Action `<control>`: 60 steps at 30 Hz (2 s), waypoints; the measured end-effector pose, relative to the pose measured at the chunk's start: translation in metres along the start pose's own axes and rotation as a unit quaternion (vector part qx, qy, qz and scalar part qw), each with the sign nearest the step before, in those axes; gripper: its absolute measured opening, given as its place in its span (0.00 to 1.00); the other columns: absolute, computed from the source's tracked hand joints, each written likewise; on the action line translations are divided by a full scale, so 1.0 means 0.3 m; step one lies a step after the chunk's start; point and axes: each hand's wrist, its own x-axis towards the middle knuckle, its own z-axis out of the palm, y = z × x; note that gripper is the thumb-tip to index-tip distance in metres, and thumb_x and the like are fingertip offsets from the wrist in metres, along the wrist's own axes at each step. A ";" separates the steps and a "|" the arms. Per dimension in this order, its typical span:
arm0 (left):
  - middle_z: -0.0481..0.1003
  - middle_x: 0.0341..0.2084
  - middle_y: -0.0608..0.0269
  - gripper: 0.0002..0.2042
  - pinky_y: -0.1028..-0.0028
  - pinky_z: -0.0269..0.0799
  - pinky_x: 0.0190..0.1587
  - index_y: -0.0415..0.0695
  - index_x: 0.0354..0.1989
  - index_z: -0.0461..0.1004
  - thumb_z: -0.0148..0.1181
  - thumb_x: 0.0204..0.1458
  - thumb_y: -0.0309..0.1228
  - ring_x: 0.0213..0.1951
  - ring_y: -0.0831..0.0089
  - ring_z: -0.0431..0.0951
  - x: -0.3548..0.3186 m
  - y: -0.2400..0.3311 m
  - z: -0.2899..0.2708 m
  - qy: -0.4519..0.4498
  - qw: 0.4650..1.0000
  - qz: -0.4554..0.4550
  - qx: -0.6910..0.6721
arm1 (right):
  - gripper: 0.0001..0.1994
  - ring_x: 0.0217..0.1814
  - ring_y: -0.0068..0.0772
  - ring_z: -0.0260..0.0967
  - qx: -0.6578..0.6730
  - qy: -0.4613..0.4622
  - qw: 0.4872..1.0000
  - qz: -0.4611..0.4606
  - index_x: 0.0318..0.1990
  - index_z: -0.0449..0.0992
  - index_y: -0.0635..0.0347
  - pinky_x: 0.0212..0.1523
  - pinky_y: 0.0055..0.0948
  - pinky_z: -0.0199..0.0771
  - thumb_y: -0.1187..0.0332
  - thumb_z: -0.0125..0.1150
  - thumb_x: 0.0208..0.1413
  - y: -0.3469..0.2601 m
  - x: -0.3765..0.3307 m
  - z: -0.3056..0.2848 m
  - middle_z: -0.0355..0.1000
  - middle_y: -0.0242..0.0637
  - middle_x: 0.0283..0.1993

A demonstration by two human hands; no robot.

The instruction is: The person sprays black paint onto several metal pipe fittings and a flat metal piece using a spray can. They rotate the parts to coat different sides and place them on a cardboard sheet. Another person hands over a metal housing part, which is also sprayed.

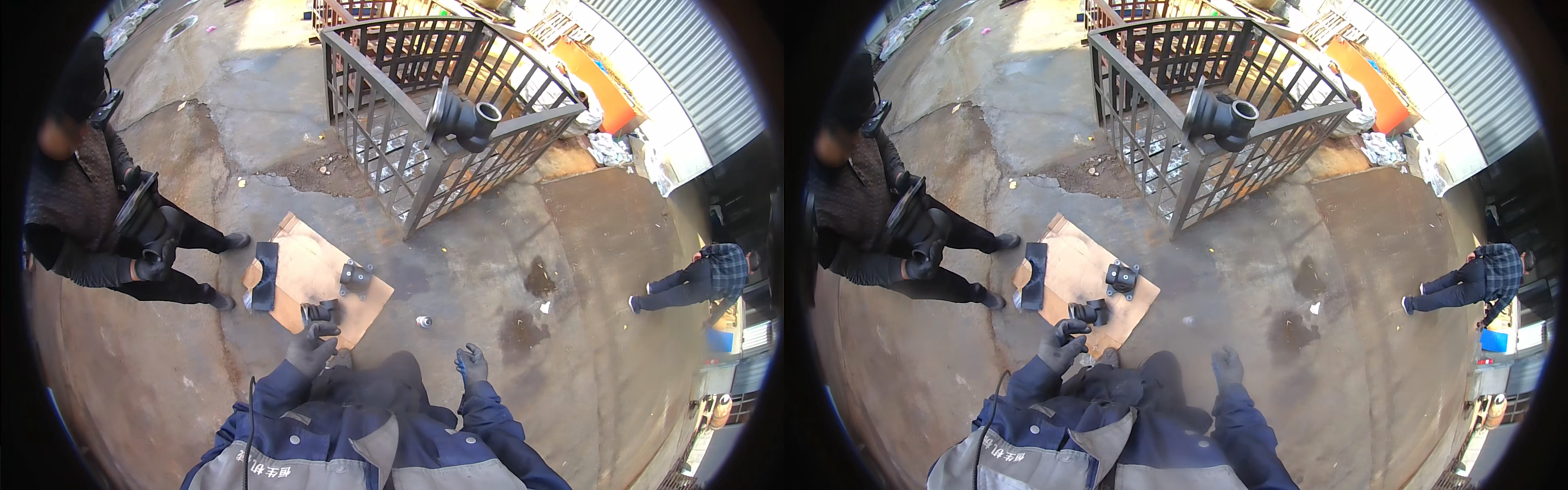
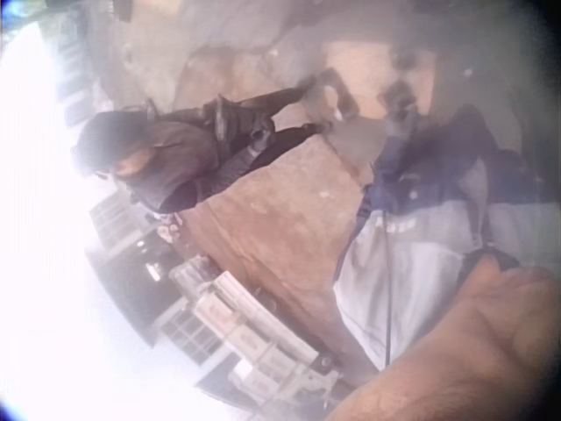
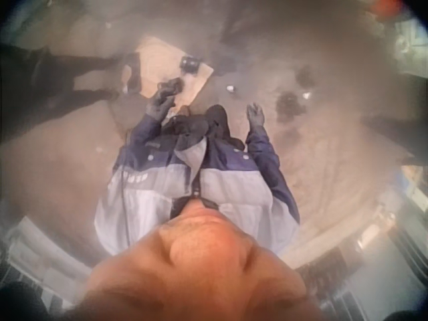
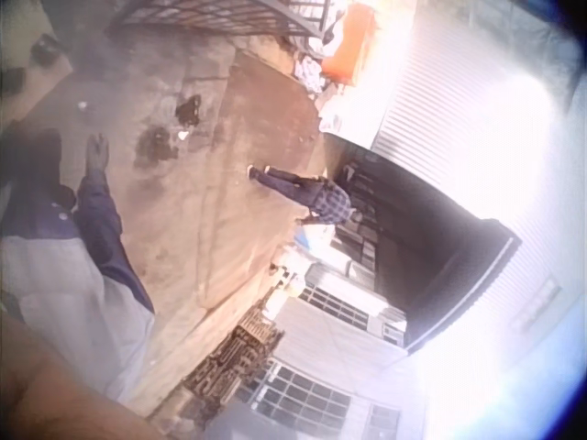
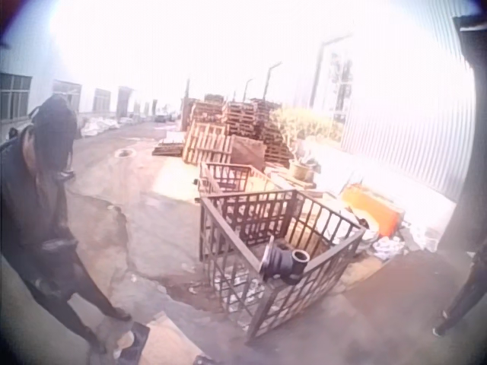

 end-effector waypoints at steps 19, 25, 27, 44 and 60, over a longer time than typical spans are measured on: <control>0.77 0.64 0.51 0.30 0.62 0.76 0.67 0.38 0.72 0.66 0.71 0.63 0.30 0.64 0.63 0.79 1.175 0.723 0.357 0.090 0.975 0.154 0.135 | 0.32 0.44 0.25 0.79 0.037 -0.199 0.978 -0.048 0.74 0.65 0.66 0.43 0.23 0.78 0.72 0.72 0.67 -0.478 1.019 0.352 0.81 0.39 0.49; 0.74 0.67 0.46 0.36 0.58 0.73 0.69 0.38 0.75 0.61 0.72 0.63 0.37 0.66 0.57 0.78 1.527 0.884 0.508 0.142 0.952 0.214 0.167 | 0.32 0.62 0.34 0.76 -0.014 -0.118 0.982 -0.147 0.75 0.66 0.64 0.61 0.33 0.79 0.68 0.71 0.68 -0.908 1.167 0.270 0.77 0.44 0.61; 0.78 0.62 0.38 0.42 0.56 0.75 0.66 0.37 0.76 0.60 0.75 0.60 0.43 0.64 0.49 0.80 1.640 0.954 0.526 0.162 0.948 0.189 0.201 | 0.39 0.61 0.34 0.75 -0.100 -0.072 0.958 -0.258 0.80 0.58 0.64 0.61 0.33 0.80 0.67 0.73 0.67 -1.152 1.214 0.266 0.72 0.49 0.68; 0.83 0.54 0.47 0.37 0.58 0.83 0.55 0.36 0.68 0.68 0.76 0.51 0.36 0.56 0.54 0.85 2.040 1.159 0.630 0.184 0.967 -0.027 0.176 | 0.52 0.86 0.49 0.52 -0.304 -0.152 0.810 -0.477 0.85 0.50 0.62 0.84 0.47 0.51 0.62 0.79 0.59 -2.025 1.811 0.541 0.53 0.53 0.85; 0.86 0.40 0.48 0.13 0.56 0.83 0.46 0.44 0.46 0.84 0.71 0.55 0.35 0.43 0.51 0.88 2.162 1.054 0.711 0.330 0.942 0.032 0.055 | 0.51 0.82 0.52 0.61 -0.431 -0.140 0.740 -0.497 0.81 0.57 0.68 0.80 0.44 0.62 0.55 0.81 0.58 -2.074 1.912 0.561 0.60 0.58 0.81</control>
